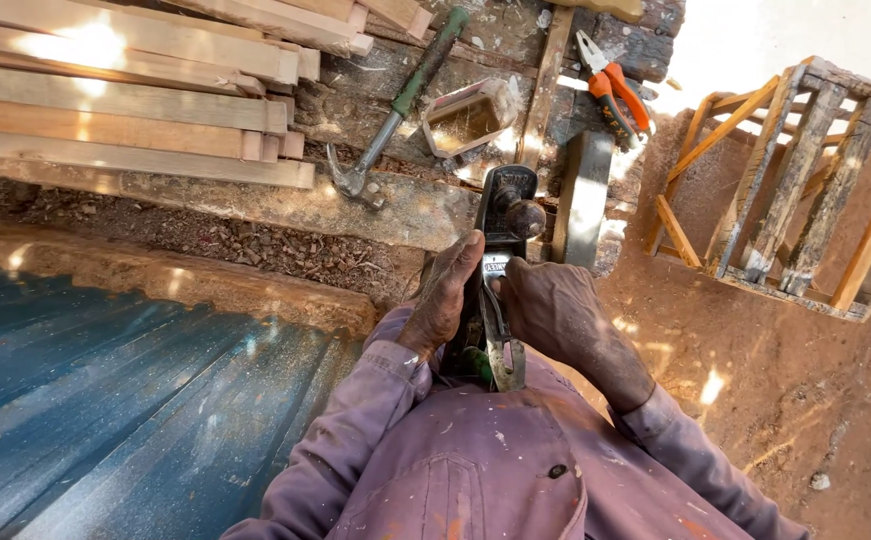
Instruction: Assembling and adjusting a manual hand plane on a wooden workbench
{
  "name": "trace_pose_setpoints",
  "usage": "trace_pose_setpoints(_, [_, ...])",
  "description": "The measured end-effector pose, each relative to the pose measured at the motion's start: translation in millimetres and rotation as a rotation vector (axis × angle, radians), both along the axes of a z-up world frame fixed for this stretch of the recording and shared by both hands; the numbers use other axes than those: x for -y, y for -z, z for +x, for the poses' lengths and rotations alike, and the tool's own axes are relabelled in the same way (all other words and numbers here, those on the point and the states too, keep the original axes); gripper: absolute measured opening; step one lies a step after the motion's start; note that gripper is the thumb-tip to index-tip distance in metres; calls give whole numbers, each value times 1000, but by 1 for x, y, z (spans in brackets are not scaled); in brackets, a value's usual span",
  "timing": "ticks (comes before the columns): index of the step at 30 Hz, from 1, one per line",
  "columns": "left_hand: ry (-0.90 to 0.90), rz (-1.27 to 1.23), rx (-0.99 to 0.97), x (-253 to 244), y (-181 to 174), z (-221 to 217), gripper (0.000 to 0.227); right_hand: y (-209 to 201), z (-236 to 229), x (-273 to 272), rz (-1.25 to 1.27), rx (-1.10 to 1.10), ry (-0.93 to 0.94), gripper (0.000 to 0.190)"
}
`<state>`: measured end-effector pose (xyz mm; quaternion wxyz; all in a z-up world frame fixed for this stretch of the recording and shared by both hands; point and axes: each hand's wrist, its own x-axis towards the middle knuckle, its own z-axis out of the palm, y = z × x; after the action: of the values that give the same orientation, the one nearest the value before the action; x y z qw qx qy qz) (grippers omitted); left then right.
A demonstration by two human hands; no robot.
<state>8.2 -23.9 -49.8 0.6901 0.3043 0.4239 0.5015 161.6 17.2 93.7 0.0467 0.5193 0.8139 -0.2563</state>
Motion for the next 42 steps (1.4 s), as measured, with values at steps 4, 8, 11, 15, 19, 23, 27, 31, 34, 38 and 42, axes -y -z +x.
trace_pose_setpoints(4, [53,73,-142,0,5,3,62,20,-1,8,0,67,156,28])
trace_pose_setpoints(8, [16,45,-57,-6,-23,-4,65,2,9,2,-167,-62,285,50])
trace_pose_setpoints(11, [101,-30,-64,-11,-47,-12,57,-24,4,9,-230,-135,429,57])
trace_pose_setpoints(15, [4,-10,-61,-1,-41,-5,61,-35,-8,27,-252,22,356,56])
trace_pose_setpoints(19, [74,-60,-130,-1,-24,-10,58,-26,-15,34,-217,96,372,51])
trace_pose_setpoints(23, [113,-42,-256,-7,-39,-6,54,-15,-12,39,-105,129,307,51])
trace_pose_setpoints(27, [-20,-233,-30,-4,11,2,55,-13,-16,41,-80,149,338,48])
trace_pose_setpoints(31, [-9,-306,33,-10,6,2,59,-13,-18,43,-50,137,351,49])
trace_pose_setpoints(34, [214,-46,-143,18,117,10,56,-9,-15,41,-56,120,350,45])
trace_pose_setpoints(38, [8,-291,83,-27,-77,10,71,-3,-3,42,-50,-33,339,42])
trace_pose_setpoints(42, [-24,-243,81,-29,-61,7,48,7,24,49,-120,-425,352,40])
